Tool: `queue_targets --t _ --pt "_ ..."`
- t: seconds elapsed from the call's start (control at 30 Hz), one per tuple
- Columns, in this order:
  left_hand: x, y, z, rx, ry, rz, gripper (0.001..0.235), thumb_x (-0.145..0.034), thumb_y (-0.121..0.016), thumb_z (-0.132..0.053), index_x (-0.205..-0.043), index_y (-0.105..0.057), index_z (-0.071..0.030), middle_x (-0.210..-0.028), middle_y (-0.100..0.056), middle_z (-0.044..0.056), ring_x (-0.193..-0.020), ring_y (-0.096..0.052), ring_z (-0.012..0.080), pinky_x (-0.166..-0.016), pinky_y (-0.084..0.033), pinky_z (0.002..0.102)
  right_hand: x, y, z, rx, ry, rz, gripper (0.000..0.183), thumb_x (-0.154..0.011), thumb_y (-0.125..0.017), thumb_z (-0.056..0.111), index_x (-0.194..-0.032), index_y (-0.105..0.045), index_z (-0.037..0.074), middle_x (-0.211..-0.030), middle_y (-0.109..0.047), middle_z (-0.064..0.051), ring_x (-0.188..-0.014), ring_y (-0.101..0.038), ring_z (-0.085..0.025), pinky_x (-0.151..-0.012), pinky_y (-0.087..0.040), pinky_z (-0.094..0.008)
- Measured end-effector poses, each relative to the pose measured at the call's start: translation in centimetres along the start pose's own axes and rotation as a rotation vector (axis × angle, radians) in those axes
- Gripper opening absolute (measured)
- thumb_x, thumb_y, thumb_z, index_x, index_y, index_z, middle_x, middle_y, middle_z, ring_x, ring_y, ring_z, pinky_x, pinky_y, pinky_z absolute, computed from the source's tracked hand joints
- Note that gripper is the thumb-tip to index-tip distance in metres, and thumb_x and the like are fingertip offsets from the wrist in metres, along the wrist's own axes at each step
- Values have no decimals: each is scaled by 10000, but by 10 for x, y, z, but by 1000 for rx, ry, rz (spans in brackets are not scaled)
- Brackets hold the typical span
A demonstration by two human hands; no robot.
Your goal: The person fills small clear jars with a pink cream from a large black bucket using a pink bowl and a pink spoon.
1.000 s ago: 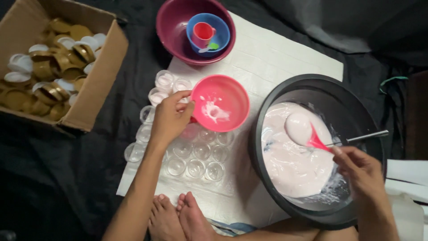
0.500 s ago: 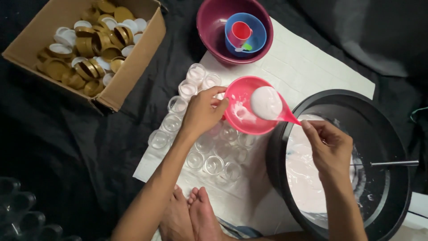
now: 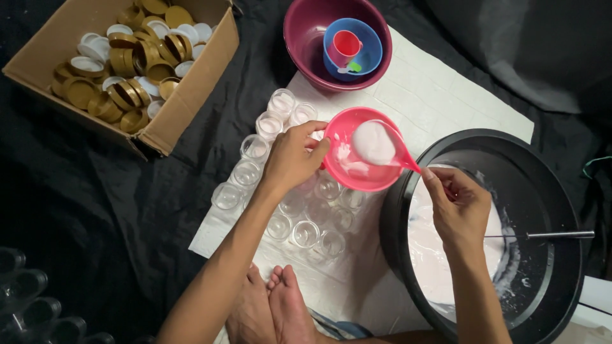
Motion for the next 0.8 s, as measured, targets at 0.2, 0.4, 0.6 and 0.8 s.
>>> queue_targets --t 0.2,0.4,0.6,0.8 --pt "1 -1 -2 -4 9 8 401 -926 -640 -252 -1304 -696 -131 -872 -786 165 -710 -790 283 -682 -594 383 1 0 7 30 -4 -12 108 -998 -815 166 -1042 -794 70 -613 -509 -80 -637 -450 -112 -561 -411 -273" --pt "1 1 -2 -9 19 -5 397 -923 -636 -244 -1297 -704 -129 -874 -784 178 -713 -790 295 -685 -595 394 0 0 3 76 13 -26 92 -995 -820 179 -1041 -799 101 -612 -513 -69 -632 -461 -102 -566 -416 -266" --pt "3 5 -6 13 30 3 406 -923 -629 -249 -1306 -695 -130 -877 -786 164 -711 -792 272 -698 -597 366 0 -1 8 69 6 -32 92 -1008 -814 188 -1046 -800 105 -614 -521 -62 -640 -448 -97 -570 -416 -264" --pt "5 4 -6 15 32 0 398 -928 -628 -246 -1304 -695 -131 -862 -787 151 -706 -792 260 -694 -597 360 1 0 8 72 5 -26 109 -1008 -810 187 -1055 -796 90 -614 -514 -59 -638 -448 -102 -571 -406 -261"
Point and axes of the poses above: each hand's wrist, its own x-axis away from the middle knuckle, its own y-axis out of the back of the hand, z = x × y, the point moved 1 cm from there along -x, towards the middle knuckle
